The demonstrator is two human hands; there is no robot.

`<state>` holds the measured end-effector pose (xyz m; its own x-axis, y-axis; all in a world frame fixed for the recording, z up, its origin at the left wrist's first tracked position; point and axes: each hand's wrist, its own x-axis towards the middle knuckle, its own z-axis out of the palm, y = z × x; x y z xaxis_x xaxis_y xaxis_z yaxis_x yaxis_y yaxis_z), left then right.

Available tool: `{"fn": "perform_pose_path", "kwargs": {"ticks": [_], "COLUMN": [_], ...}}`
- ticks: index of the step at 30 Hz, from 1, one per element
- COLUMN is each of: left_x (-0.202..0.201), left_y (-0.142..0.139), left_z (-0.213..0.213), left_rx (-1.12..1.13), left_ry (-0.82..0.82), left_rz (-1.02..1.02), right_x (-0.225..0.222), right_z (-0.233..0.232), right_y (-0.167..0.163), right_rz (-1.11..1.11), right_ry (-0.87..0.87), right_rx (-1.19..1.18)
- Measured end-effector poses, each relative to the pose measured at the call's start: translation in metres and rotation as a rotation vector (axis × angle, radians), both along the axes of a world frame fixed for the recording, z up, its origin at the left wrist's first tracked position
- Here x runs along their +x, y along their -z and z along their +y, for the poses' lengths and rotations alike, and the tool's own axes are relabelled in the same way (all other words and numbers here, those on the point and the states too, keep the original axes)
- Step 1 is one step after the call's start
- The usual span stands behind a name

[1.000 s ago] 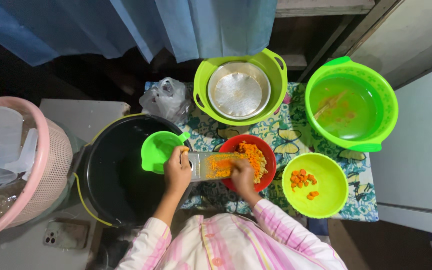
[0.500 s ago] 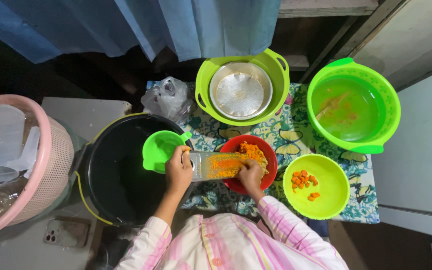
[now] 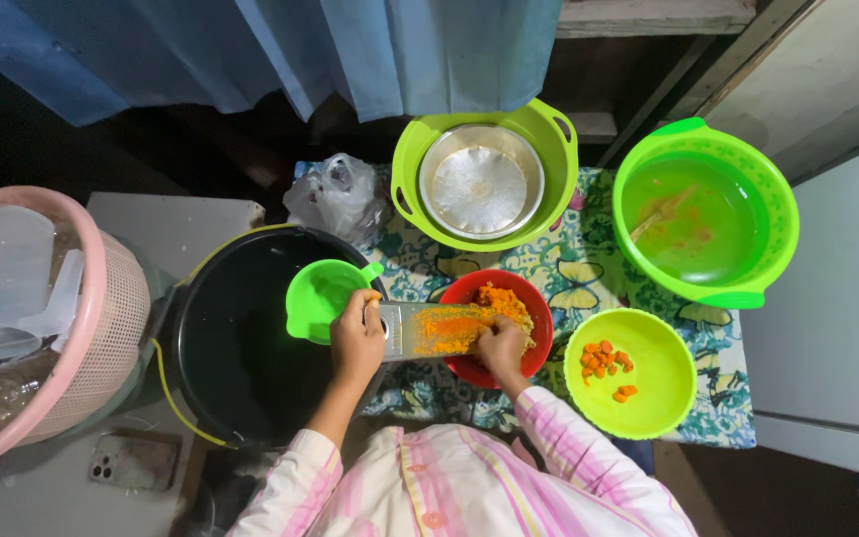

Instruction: The person grates carrot pieces on a metal box grater held over a red bowl, repeatedly rubbing carrot chunks against the grating surface so shreds fall into the bowl. Grated carrot accumulates in the red bowl while whole carrot pieces sit in a nearby yellow bowl.

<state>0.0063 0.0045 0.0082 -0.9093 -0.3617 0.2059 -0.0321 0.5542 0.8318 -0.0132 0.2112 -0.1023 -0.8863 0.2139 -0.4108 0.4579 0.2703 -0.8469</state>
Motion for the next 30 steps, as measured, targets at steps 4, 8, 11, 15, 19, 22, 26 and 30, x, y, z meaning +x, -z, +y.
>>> {"fn": "perform_pose_path", "kwargs": {"ticks": [4, 8, 11, 15, 19, 22, 26, 30], "left_x": [0.002, 0.001, 0.000, -0.002, -0.003, -0.001, -0.001, 0.000], "left_y": [-0.004, -0.005, -0.006, -0.003, 0.002, 0.005, 0.002, -0.002], "left_z": [0.001, 0.002, 0.001, 0.001, 0.001, 0.001, 0.002, 0.004], "left_rx": [0.062, 0.025, 0.025, 0.055, -0.035, 0.015, 0.011, 0.040], "left_ry": [-0.009, 0.008, -0.001, -0.009, 0.008, 0.005, 0.010, 0.008], "left_rz": [-0.084, -0.027, -0.043, -0.088, 0.049, 0.008, -0.002, -0.033], "right_x": [0.010, 0.015, 0.003, -0.017, -0.009, 0.014, 0.039, 0.035], "right_z": [-0.011, -0.017, -0.005, 0.014, 0.001, -0.029, -0.053, -0.025], "right_y": [0.002, 0.003, 0.003, -0.001, -0.014, -0.024, -0.021, 0.004], "right_rz": [0.514, 0.565, 0.273, -0.086, 0.166, 0.293, 0.391, 0.435], "right_ry": [-0.174, -0.087, -0.021, -0.012, -0.089, -0.160, -0.273, -0.154], "right_rx": [0.114, 0.060, 0.146, 0.063, -0.002, -0.298, -0.088, -0.073]}}
